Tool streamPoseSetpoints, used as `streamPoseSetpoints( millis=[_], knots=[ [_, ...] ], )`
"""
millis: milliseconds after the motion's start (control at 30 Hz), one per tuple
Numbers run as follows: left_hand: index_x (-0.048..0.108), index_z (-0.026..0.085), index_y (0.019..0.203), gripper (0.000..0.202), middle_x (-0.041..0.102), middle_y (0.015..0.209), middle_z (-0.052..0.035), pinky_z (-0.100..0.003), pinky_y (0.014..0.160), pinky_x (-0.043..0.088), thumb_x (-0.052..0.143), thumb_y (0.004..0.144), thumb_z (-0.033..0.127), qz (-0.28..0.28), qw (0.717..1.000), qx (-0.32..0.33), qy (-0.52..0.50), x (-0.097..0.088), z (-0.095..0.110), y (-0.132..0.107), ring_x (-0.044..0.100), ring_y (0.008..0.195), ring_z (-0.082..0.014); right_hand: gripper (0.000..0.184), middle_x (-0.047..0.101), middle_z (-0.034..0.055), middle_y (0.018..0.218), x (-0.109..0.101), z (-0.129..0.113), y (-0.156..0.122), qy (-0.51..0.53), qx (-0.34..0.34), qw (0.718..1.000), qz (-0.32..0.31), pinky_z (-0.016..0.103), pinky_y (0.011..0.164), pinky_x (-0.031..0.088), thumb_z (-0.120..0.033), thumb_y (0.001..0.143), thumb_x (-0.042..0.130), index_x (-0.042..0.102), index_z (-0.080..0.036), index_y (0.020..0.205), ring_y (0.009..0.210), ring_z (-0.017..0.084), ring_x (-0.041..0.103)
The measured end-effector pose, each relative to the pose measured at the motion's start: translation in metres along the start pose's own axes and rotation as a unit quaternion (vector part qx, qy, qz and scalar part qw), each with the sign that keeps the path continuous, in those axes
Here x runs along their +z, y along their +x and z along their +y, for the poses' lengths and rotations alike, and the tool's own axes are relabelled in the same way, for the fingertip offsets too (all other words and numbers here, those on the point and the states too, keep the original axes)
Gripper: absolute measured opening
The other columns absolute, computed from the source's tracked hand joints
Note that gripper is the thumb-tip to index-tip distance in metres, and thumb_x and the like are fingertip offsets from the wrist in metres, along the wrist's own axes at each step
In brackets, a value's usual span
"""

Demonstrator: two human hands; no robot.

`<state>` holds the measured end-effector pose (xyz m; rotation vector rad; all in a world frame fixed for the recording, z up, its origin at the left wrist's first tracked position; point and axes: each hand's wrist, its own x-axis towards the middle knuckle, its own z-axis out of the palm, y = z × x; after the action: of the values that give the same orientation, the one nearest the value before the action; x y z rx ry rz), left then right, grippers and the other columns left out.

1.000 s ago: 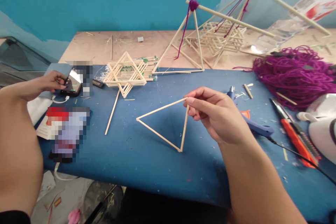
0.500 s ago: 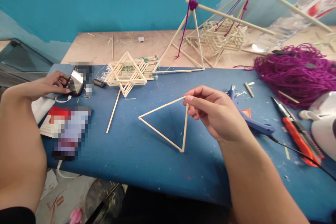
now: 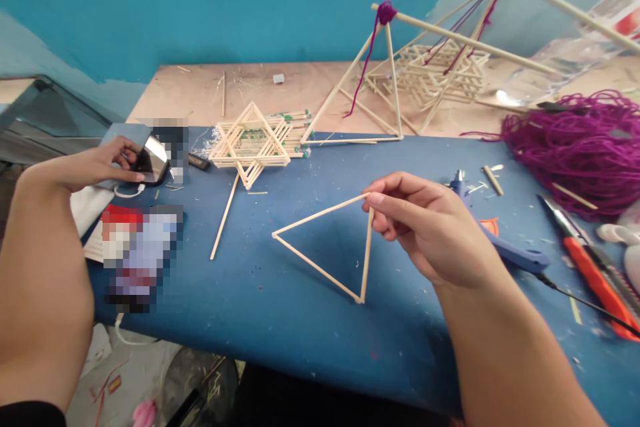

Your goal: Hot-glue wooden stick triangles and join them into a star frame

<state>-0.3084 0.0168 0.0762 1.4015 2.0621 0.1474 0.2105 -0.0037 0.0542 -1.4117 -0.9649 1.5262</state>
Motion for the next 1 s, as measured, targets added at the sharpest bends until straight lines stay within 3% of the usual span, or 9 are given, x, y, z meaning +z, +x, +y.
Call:
streamPoseSetpoints(
  millis=[400, 667, 1000],
  knots=[
    [0.048, 0.024, 0.110, 0.081, 0.054, 0.104, -0.0057, -0.039, 0.085, 0.048, 0.081, 0.044, 0.057, 0.004, 1.000, 0.000, -0.007, 0.0030, 0.0048, -0.0022, 0.056, 0.099, -0.0258, 0.033, 0.067, 0.0003, 0.061, 0.0046, -0.0010, 0.0023, -0.009, 0.021, 0.999, 0.029, 0.016, 0.041, 0.039, -0.026, 0.041, 0.098, 0.076, -0.019, 0.065, 0.044, 0.006, 0.051],
    [0.051, 0.023, 0.112, 0.069, 0.056, 0.104, -0.0053, -0.036, 0.078, 0.042, 0.072, 0.054, 0.056, 0.003, 0.999, -0.009, -0.043, 0.0009, -0.0009, 0.0008, 0.053, 0.095, -0.0230, 0.037, 0.068, 0.0016, 0.063, 0.0036, -0.0006, 0.0011, -0.015, 0.012, 1.000, 0.018, 0.017, 0.043, 0.040, -0.029, 0.043, 0.102, 0.076, -0.019, 0.068, 0.046, 0.006, 0.051],
    [0.046, 0.024, 0.112, 0.080, 0.055, 0.106, -0.0062, -0.039, 0.085, 0.047, 0.082, 0.048, 0.056, -0.005, 1.000, -0.007, -0.015, 0.0021, 0.0049, -0.0019, 0.058, 0.101, -0.0261, 0.037, 0.067, 0.0016, 0.063, 0.0024, -0.0030, -0.0007, -0.013, 0.006, 1.000, 0.016, 0.017, 0.043, 0.039, -0.027, 0.043, 0.102, 0.075, -0.019, 0.067, 0.046, 0.006, 0.051]
  ],
)
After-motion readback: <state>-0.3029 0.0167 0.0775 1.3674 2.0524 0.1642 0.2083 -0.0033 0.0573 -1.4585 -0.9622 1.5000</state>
